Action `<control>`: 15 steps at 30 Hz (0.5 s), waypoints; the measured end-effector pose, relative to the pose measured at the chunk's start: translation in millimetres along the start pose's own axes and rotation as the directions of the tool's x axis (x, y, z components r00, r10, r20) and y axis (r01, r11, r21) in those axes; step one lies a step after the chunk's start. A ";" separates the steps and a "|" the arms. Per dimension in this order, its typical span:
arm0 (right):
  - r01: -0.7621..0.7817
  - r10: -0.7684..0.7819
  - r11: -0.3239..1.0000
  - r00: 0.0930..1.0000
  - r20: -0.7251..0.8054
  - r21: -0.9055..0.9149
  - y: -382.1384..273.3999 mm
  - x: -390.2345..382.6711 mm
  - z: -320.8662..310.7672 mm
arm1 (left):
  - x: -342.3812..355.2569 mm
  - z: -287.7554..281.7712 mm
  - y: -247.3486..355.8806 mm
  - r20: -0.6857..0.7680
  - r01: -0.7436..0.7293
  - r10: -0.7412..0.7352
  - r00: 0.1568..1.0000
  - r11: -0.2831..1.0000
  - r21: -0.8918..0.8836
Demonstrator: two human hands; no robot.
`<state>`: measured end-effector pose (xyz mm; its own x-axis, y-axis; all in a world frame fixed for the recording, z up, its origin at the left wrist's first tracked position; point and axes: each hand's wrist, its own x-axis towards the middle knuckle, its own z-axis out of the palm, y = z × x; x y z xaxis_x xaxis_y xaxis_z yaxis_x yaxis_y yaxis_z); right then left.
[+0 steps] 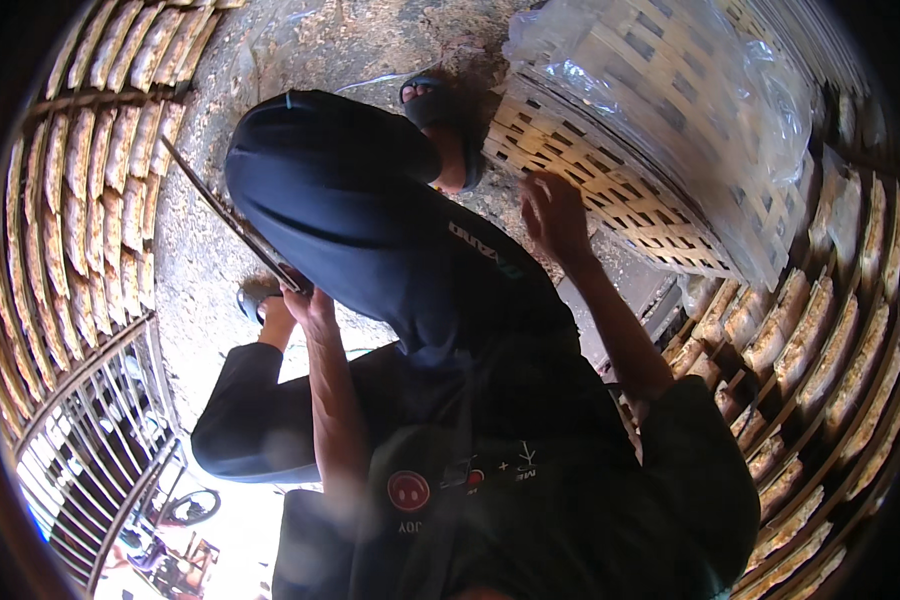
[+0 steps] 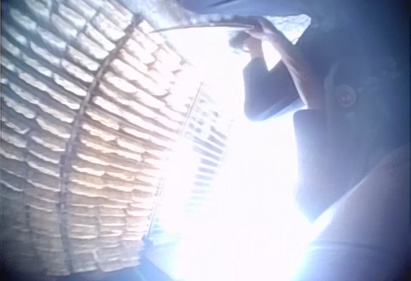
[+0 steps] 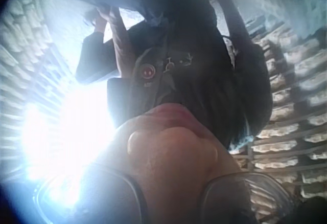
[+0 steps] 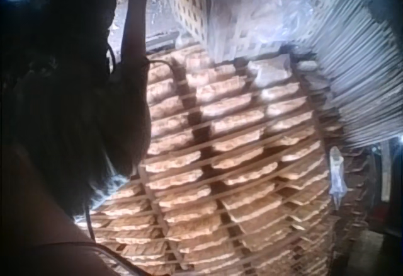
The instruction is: The person sits on the floor and wraps a small woven bamboo tray with a clear plastic sheet. They smooth the plastic over the tray, fold the edges, and place the wrapped item onto a stack of similar trays.
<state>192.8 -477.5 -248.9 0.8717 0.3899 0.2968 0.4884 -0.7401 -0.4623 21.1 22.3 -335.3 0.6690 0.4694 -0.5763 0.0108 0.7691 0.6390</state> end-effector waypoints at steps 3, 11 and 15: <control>0.111 -0.111 0.993 0.994 0.016 -0.047 -24.6 86.2 -55.1 | 1.2 22.2 -21.1 0.076 -0.168 0.160 0.984 0.979 0.119; 0.598 0.137 0.518 0.648 0.750 -0.611 -36.5 208.8 -16.2 | 16.4 15.8 -13.7 -0.142 -0.142 0.081 0.986 0.859 -0.492; 0.691 0.137 0.519 0.514 0.847 -0.504 -43.8 207.0 -27.3 | -21.4 100.4 -5.9 -0.203 -0.107 -0.086 0.975 0.621 -0.776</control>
<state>350.8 -379.4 -144.4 0.5487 0.5628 -0.6182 0.8357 -0.3907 0.3861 81.4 -35.9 -275.6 0.5008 0.4801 -0.7202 -0.6418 0.7642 0.0631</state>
